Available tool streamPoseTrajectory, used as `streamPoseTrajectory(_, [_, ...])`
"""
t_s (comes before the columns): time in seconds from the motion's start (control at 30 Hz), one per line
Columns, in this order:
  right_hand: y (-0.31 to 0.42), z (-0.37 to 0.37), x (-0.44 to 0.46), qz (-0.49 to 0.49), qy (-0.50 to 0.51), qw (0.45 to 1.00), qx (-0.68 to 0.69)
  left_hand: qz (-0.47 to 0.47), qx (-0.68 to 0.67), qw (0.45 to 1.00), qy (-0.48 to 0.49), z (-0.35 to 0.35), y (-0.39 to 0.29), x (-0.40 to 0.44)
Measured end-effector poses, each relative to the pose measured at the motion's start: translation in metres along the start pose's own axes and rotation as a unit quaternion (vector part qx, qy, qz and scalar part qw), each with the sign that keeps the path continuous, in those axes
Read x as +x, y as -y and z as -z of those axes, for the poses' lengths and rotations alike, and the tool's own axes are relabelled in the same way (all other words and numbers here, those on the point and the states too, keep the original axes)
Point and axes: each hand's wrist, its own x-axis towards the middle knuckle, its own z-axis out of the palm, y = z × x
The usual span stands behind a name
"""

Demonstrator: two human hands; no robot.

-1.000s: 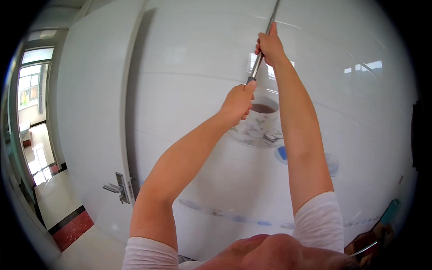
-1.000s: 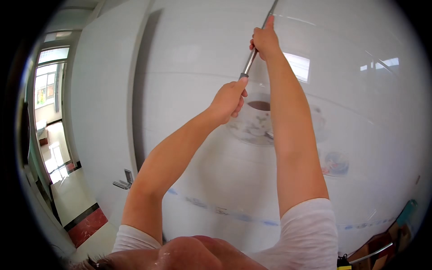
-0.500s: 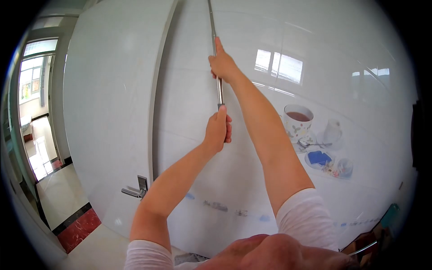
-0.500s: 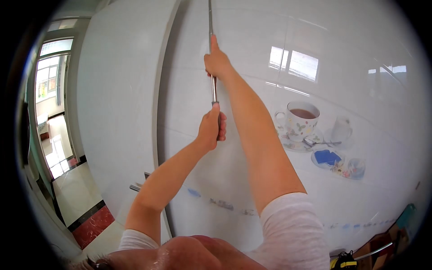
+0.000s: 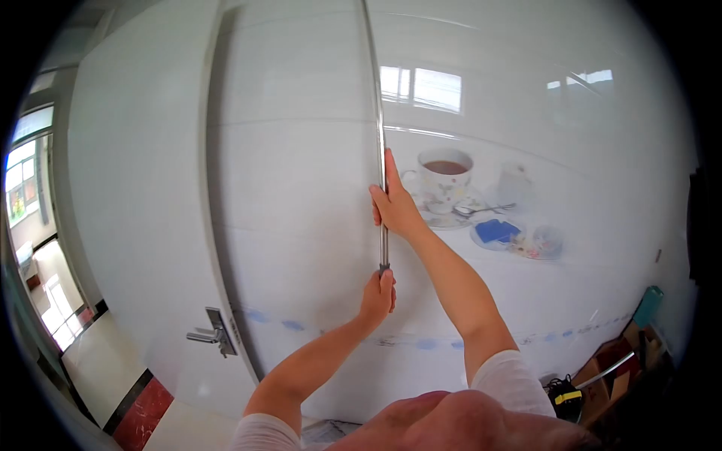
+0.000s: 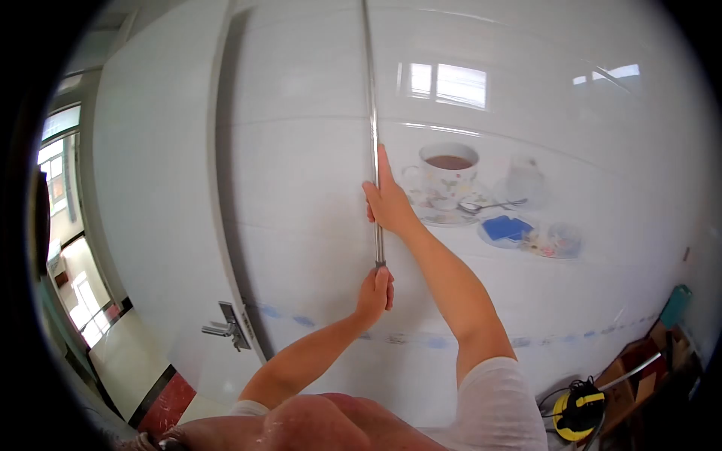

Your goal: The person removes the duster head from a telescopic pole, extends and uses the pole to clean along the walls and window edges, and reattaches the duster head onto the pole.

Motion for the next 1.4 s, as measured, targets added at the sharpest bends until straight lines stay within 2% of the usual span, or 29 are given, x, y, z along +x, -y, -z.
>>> streamPoseTrajectory(0.17, [-0.041,0.06,-0.065,-0.027,-0.087,0.996,-0.001,0.01,0.054,0.995,0.079,-0.054,0.043,-0.019])
streamPoseTrajectory(0.33, [-0.072,0.105,-0.131,-0.072,-0.229,0.971,-0.012,0.017,0.139,0.981,0.135,-0.096,0.076,-0.039])
streamPoseTrajectory(0.47, [-0.095,0.115,-0.168,-0.093,-0.277,0.956,0.016,-0.029,0.212,0.963,0.164,-0.102,0.092,-0.054])
streamPoseTrajectory(0.63, [-0.122,0.084,-0.2,-0.094,-0.293,0.95,0.052,-0.037,0.28,0.948,0.145,-0.07,0.1,-0.079])
streamPoseTrajectory(0.73, [-0.12,0.061,-0.211,-0.079,-0.266,0.954,0.112,0.013,0.292,0.942,0.162,-0.04,0.098,-0.098])
streamPoseTrajectory(0.8, [-0.119,0.07,-0.205,-0.092,-0.293,0.941,0.142,0.041,0.32,0.933,0.159,-0.021,0.104,-0.118])
streamPoseTrajectory(0.87, [-0.108,0.098,-0.183,-0.044,-0.387,0.912,0.127,0.058,0.293,0.938,0.178,0.007,0.133,-0.158])
streamPoseTrajectory(0.93, [-0.094,0.11,-0.165,-0.007,-0.401,0.912,0.087,0.124,0.258,0.941,0.18,0.03,0.17,-0.208])
streamPoseTrajectory(0.97, [-0.085,0.101,-0.161,-0.006,-0.401,0.912,0.086,0.179,0.223,0.945,0.16,0.034,0.171,-0.229])
streamPoseTrajectory(1.03, [-0.07,0.07,-0.153,-0.063,-0.36,0.923,0.117,0.154,0.229,0.951,0.137,0.043,0.166,-0.245])
streamPoseTrajectory(1.17, [-0.05,0.02,-0.125,-0.066,-0.302,0.941,0.14,0.154,0.198,0.963,0.097,0.08,0.182,-0.247])
streamPoseTrajectory(1.3, [-0.021,-0.047,-0.088,-0.075,-0.212,0.969,0.1,0.122,0.116,0.984,0.05,0.11,0.191,-0.258])
streamPoseTrajectory(1.4, [-0.037,-0.095,-0.07,-0.033,-0.147,0.988,0.037,0.132,0.101,0.986,0.009,0.116,0.184,-0.273])
